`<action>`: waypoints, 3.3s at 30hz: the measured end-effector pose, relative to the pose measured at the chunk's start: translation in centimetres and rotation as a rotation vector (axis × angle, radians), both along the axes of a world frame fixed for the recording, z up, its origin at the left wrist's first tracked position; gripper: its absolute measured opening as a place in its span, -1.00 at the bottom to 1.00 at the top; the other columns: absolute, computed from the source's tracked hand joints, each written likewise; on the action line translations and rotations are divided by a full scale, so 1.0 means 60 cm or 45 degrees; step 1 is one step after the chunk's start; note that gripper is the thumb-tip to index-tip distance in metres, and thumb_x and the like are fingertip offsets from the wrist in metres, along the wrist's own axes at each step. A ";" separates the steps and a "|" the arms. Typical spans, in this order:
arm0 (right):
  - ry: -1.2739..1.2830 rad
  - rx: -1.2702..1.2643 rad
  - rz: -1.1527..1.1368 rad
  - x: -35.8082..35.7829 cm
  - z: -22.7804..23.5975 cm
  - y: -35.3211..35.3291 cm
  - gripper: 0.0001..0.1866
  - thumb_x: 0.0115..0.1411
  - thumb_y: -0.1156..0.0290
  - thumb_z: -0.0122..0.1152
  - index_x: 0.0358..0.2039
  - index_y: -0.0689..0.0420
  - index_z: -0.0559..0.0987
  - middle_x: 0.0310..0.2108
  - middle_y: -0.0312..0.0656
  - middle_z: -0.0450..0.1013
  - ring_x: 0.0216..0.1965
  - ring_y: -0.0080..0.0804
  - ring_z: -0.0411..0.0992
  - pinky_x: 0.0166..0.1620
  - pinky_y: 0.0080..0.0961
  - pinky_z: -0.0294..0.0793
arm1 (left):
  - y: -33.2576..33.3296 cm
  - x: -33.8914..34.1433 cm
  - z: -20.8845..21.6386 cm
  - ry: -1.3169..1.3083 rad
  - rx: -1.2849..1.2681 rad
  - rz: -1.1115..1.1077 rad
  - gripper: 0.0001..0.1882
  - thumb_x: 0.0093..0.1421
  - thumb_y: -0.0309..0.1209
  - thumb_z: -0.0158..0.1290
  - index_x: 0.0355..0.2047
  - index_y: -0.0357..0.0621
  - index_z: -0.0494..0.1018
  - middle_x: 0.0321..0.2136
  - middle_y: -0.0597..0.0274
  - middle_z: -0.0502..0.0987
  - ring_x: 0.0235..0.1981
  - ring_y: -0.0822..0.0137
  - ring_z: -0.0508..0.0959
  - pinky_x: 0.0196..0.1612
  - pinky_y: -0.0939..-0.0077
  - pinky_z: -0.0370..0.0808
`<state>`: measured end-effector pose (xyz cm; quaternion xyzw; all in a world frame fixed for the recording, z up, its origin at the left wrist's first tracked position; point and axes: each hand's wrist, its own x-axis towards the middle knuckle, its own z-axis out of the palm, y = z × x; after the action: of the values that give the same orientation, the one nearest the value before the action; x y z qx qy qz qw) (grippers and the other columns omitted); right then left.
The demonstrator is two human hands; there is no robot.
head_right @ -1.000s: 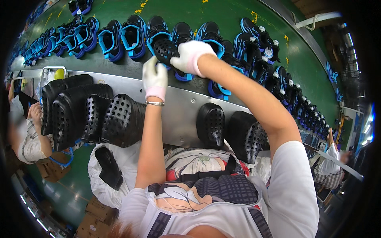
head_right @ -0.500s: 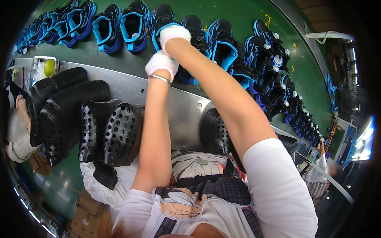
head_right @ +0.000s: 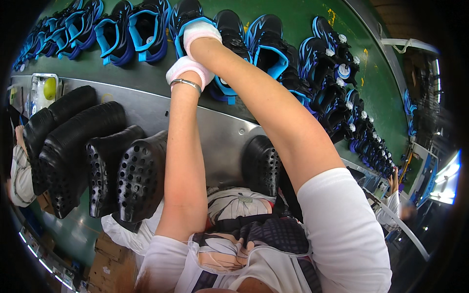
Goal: The person picks up a black shoe component and fits it onto the upper of a blue and black shoe on a conveyor belt, repeating this action by hand for multiple shoes.
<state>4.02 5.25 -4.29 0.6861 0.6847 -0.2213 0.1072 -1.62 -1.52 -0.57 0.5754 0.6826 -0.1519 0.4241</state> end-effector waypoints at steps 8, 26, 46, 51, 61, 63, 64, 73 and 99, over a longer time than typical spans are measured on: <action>0.187 -0.173 0.172 0.013 0.105 -0.034 -0.47 0.11 0.01 0.05 -0.07 0.17 0.55 -0.19 0.05 0.53 -0.18 -0.02 0.51 -0.07 -0.33 0.50 | 0.000 -0.020 -0.015 0.068 0.064 -0.054 -0.55 0.16 -0.12 -0.09 -0.01 -0.02 0.50 0.06 0.04 0.46 0.10 0.04 0.44 0.08 0.25 0.41; 0.541 0.351 -0.208 0.412 0.384 -0.727 -0.67 -0.06 0.25 0.38 -0.29 0.14 0.59 -0.36 -0.17 0.49 -0.31 -0.23 0.50 -0.22 -0.41 0.50 | -0.273 0.013 0.033 -0.376 1.328 -0.026 -0.63 0.14 -0.29 0.09 -0.05 -0.12 0.51 -0.06 -0.02 0.48 -0.01 0.03 0.47 0.08 0.25 0.38; 0.713 0.617 0.227 0.368 0.438 -0.667 -0.52 -0.27 0.36 0.44 -0.27 0.18 0.51 -0.33 -0.13 0.43 -0.30 -0.17 0.46 -0.25 -0.41 0.48 | -0.368 0.086 0.183 -1.804 0.041 0.524 -0.46 0.28 -0.24 0.03 0.14 -0.38 0.28 -0.15 0.13 0.51 -0.24 0.42 0.54 -0.19 0.53 0.50; 0.811 0.515 0.317 0.320 0.440 -0.579 -0.54 -0.10 0.41 0.33 -0.12 0.20 0.50 -0.14 -0.03 0.43 -0.13 -0.10 0.47 -0.08 -0.31 0.48 | -0.388 0.090 0.204 -2.562 -0.726 0.570 -0.28 0.27 0.02 -0.05 0.24 -0.25 0.13 0.10 0.09 0.37 0.10 0.23 0.40 0.16 0.29 0.32; 0.389 0.191 0.165 0.197 0.326 -0.414 -0.44 0.06 -0.04 0.22 -0.22 0.26 0.48 -0.39 0.05 0.46 -0.34 -0.03 0.49 -0.26 -0.24 0.48 | -0.286 0.007 0.106 -2.059 0.079 0.985 -0.59 0.32 -0.20 -0.02 -0.01 -0.29 0.36 -0.12 0.16 0.51 -0.11 0.33 0.52 -0.02 0.41 0.47; 0.344 0.152 0.149 0.178 0.307 -0.387 -0.45 0.05 -0.06 0.22 -0.30 0.26 0.48 -0.45 0.04 0.47 -0.38 -0.05 0.49 -0.28 -0.25 0.48 | -0.264 0.000 0.085 -2.072 0.136 1.082 -0.60 0.30 -0.22 0.01 -0.02 -0.29 0.36 -0.14 0.17 0.51 -0.14 0.34 0.52 -0.04 0.40 0.47; 0.324 0.140 0.136 0.169 0.302 -0.377 -0.46 0.04 -0.07 0.22 -0.33 0.26 0.48 -0.48 0.03 0.47 -0.40 -0.06 0.50 -0.30 -0.27 0.49 | -0.256 -0.001 0.077 -2.086 0.155 1.106 -0.60 0.30 -0.22 0.01 -0.02 -0.29 0.36 -0.15 0.17 0.51 -0.15 0.34 0.52 -0.04 0.40 0.47; 0.604 -0.164 -0.203 0.110 0.259 -0.298 -0.42 -0.02 -0.15 0.13 -0.52 0.25 0.52 -0.59 0.04 0.48 -0.47 -0.08 0.52 -0.30 -0.31 0.50 | -0.194 -0.017 0.052 -1.851 0.230 1.341 -0.58 0.33 -0.12 -0.04 -0.09 -0.29 0.41 -0.25 0.23 0.52 -0.28 0.42 0.52 -0.18 0.53 0.47; -0.123 0.048 -0.121 0.025 0.086 -0.003 -0.67 0.20 0.13 0.06 -0.23 0.05 0.67 -0.20 -0.08 0.57 -0.15 -0.16 0.55 -0.11 -0.26 0.54 | -0.081 0.030 -0.011 -0.348 1.361 0.461 -0.55 -0.04 -0.45 0.22 -0.09 -0.15 0.40 -0.04 0.16 0.42 -0.11 0.00 0.45 -0.10 0.18 0.47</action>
<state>5.55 5.10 0.89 0.7295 0.6495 -0.1797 0.1166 0.15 -6.41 -1.24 0.5982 0.6911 0.3645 0.1781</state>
